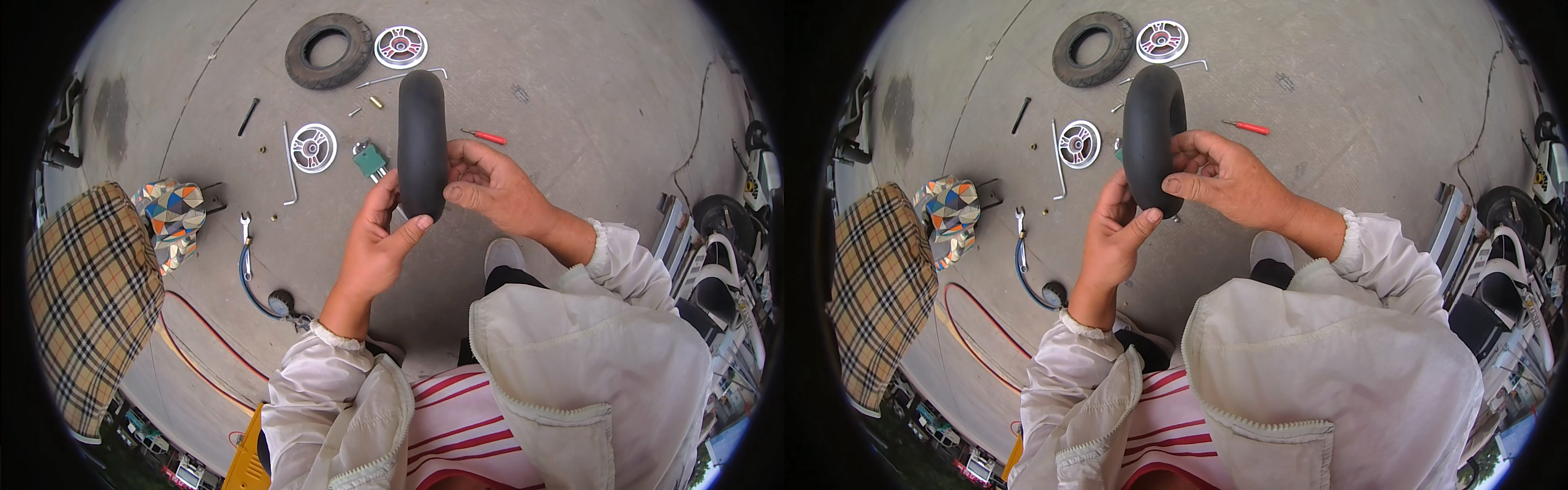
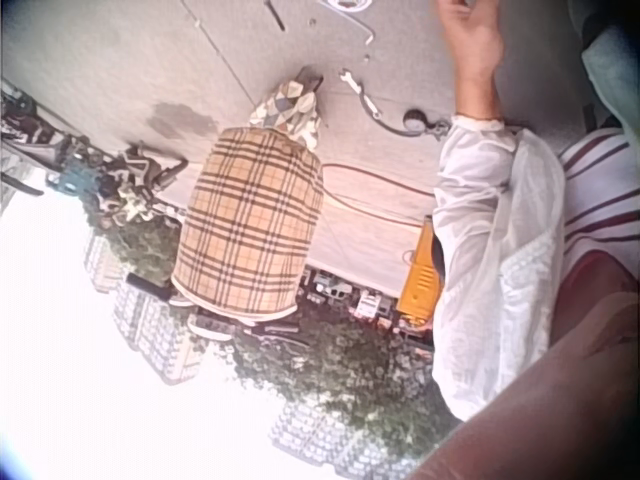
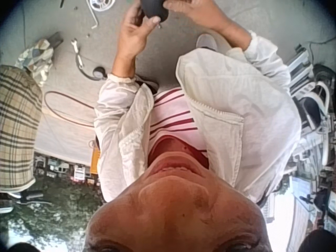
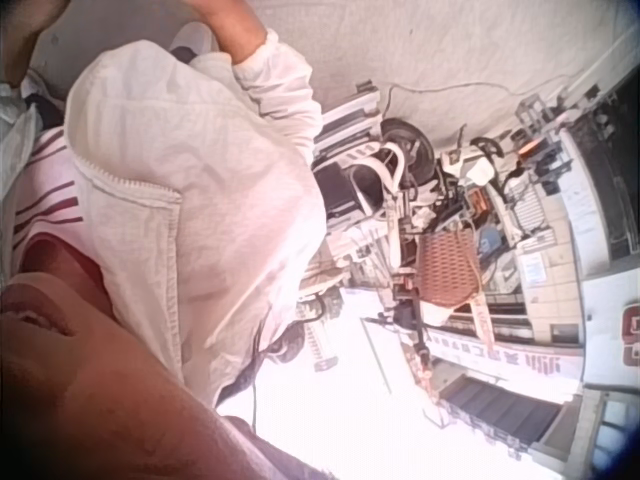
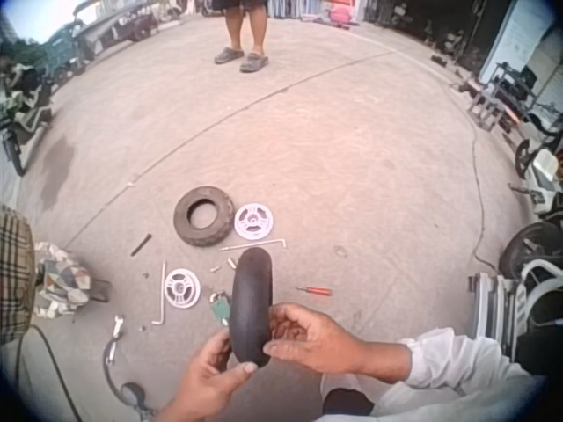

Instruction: The person applies glue to a small puncture on a black rubber tire, inserts a metal valve stem, and presses it into place. They then move outside and use a hand pump to inflate the tire.

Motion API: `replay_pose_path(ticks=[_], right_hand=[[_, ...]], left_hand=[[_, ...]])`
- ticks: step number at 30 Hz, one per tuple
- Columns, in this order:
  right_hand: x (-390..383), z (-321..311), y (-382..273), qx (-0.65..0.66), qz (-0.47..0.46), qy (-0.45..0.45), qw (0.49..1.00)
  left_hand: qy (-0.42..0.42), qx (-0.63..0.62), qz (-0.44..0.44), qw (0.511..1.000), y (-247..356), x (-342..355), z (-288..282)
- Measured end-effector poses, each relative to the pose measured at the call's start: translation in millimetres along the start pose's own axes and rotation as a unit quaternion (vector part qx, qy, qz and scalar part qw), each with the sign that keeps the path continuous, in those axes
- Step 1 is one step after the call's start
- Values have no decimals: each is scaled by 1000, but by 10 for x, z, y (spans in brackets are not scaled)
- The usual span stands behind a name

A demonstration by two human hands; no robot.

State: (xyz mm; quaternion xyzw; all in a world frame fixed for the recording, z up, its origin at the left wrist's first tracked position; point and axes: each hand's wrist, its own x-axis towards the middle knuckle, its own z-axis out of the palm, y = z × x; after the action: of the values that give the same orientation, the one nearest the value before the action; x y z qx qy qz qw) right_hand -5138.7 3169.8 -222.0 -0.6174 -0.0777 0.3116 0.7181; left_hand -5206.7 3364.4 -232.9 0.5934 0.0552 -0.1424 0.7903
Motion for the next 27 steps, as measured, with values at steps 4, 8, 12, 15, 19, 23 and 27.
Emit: replay_pose_path(ticks=[4,8,12,15,19,23,27], right_hand=[[-5,15,-24,24,4,-1,1000],[-7,4,-27,28,22,-13,999],[-4,-11,-17,13,27,-28,999],[13,-17,59,90,42,-26,995],[-12,53,107,160,90,-25,983],[-36,148,230,227,110,-60,966],[-25,181,180,181,138,-72,971]], left_hand=[[-10,39,8,999,-48,-11,5],[-25,57,3,998,-55,-16,32],[-12,78,-1,997,-69,-26,56],[17,145,27,989,-48,-7,86],[68,265,94,957,16,7,143],[119,305,98,940,-40,12,80],[100,305,114,940,-8,35,-113]])
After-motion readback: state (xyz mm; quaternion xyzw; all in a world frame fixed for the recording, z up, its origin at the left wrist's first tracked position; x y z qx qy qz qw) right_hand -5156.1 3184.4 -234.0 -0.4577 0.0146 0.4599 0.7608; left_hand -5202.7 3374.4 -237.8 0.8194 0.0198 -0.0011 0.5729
